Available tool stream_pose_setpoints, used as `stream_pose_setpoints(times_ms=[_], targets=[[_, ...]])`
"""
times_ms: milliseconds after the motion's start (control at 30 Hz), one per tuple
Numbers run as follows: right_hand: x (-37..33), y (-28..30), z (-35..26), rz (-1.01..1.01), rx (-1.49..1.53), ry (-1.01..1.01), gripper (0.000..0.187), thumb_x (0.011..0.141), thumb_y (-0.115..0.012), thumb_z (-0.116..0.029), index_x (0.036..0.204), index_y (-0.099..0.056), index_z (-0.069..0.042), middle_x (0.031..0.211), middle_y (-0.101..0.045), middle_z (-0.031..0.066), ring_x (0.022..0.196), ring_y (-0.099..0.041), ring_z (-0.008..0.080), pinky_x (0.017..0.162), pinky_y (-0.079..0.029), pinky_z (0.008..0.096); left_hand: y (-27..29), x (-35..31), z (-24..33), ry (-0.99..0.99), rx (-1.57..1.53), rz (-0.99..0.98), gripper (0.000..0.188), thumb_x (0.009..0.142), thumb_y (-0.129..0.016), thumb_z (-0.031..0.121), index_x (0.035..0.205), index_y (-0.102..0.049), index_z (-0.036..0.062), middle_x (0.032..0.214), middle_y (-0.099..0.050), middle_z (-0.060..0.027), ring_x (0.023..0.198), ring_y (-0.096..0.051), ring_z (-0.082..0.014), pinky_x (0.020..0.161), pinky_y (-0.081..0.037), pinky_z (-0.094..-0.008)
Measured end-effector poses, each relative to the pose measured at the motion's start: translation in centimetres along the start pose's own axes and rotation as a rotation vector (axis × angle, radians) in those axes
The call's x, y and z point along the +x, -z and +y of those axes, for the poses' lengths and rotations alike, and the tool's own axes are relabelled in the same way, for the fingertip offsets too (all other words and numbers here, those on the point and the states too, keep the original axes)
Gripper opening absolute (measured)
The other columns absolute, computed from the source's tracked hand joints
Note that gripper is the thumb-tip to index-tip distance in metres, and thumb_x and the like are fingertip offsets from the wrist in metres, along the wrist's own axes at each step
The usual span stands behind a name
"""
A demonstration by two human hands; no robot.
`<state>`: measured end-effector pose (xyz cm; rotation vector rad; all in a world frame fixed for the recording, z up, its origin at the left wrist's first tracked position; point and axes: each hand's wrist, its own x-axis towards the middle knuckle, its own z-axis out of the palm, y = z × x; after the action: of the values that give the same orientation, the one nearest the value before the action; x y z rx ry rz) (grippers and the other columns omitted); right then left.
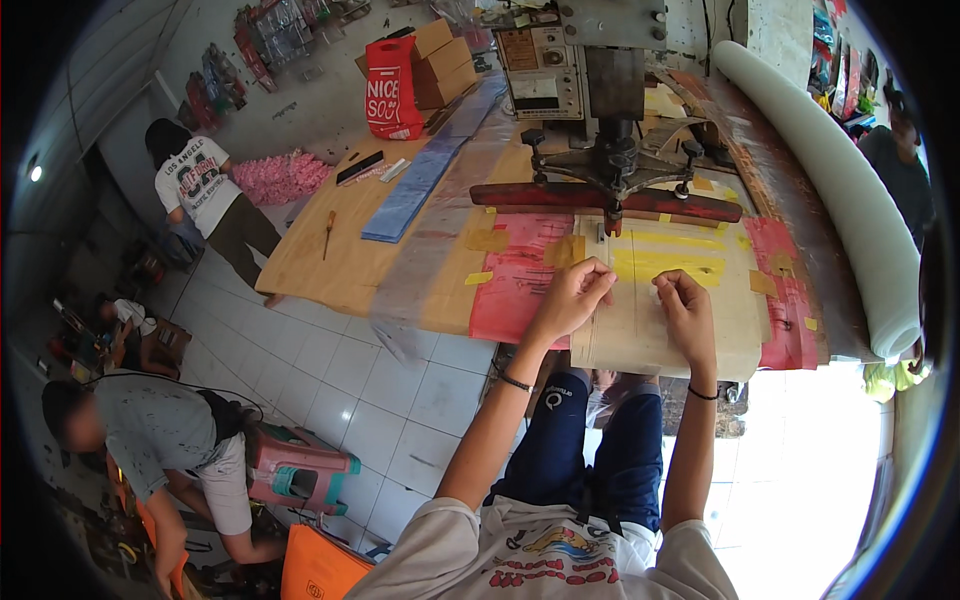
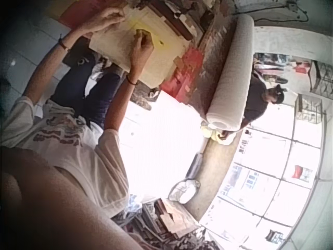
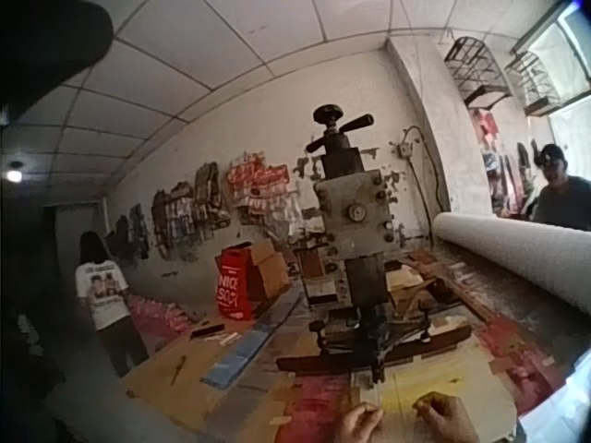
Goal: The person positions plastic sleeves onto a template on a wooden table and uses a manual press machine to heat-seal them one by one.
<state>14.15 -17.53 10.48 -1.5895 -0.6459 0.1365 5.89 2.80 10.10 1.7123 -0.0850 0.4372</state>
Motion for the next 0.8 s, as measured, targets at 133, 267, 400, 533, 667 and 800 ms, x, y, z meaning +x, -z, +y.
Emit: stream_pose_setpoints(times_ms=[133,267,400,533,667,800], targets=[[0.2,0.1,0.3,-0.003,-0.008,-0.013,0.023,0.101,-0.062,-0.021,0.099,-0.066,0.002,0.077,-0.061,-0.0016,0.068,-0.049,0.0041,0.062,-0.039,0.0215,-0.1,0.2,0.0,0.006,-0.008,0.004,0.018,0.101,-0.06,0.014,0.097,-0.063,-0.0024,0.079,-0.067,-0.004,0.074,-0.067,-0.0111,0.072,-0.051,-0.0258],[0.3,0.2,0.4,0.006,-0.021,0.005,0.024,0.101,-0.062,-0.021,0.1,-0.066,0.002,0.079,-0.062,-0.0009,0.071,-0.052,0.0046,0.064,-0.041,0.0217,0.0,0.2,0.1,-0.008,0.012,-0.005,0.018,0.101,-0.06,0.014,0.097,-0.064,-0.0024,0.08,-0.067,-0.0042,0.075,-0.068,-0.0115,0.072,-0.051,-0.026],[0.2,0.2,0.4,-0.006,-0.03,-0.01,0.023,0.101,-0.062,-0.02,0.1,-0.066,0.003,0.08,-0.064,0.0002,0.073,-0.054,0.0053,0.066,-0.043,0.0214,-0.1,0.0,0.4,-0.002,0.014,0.008,0.018,0.101,-0.06,0.014,0.096,-0.063,-0.0025,0.079,-0.067,-0.0041,0.074,-0.067,-0.0113,0.071,-0.051,-0.0264],[-0.1,0.2,0.5,-0.009,-0.019,-0.036,0.023,0.101,-0.062,-0.019,0.1,-0.066,0.003,0.08,-0.064,0.0005,0.074,-0.055,0.0059,0.067,-0.044,0.0221,-0.2,-0.4,0.4,-0.01,0.048,-0.014,0.018,0.101,-0.06,0.015,0.098,-0.063,-0.0021,0.079,-0.068,-0.0045,0.074,-0.067,-0.0111,0.07,-0.051,-0.0266],[-0.1,-0.3,0.6,0.002,-0.153,0.078,0.021,0.098,-0.065,-0.017,0.097,-0.068,0.003,0.075,-0.064,0.005,0.068,-0.057,0.0083,0.063,-0.046,0.0254,-0.2,-0.4,0.9,0.007,0.121,-0.051,0.017,0.101,-0.062,0.015,0.1,-0.063,-0.0015,0.081,-0.069,-0.006,0.074,-0.068,-0.0114,0.068,-0.051,-0.0273],[-0.6,-1.1,-1.0,0.008,-0.399,0.208,0.017,0.094,-0.068,-0.014,0.096,-0.069,0.003,0.073,-0.066,0.0142,0.059,-0.06,0.0181,0.058,-0.046,0.0289,-0.9,-1.1,1.4,-0.257,0.336,0.125,0.015,0.099,-0.064,0.014,0.099,-0.063,-0.0013,0.08,-0.068,-0.0088,0.07,-0.067,-0.0162,0.065,-0.051,-0.0286]])
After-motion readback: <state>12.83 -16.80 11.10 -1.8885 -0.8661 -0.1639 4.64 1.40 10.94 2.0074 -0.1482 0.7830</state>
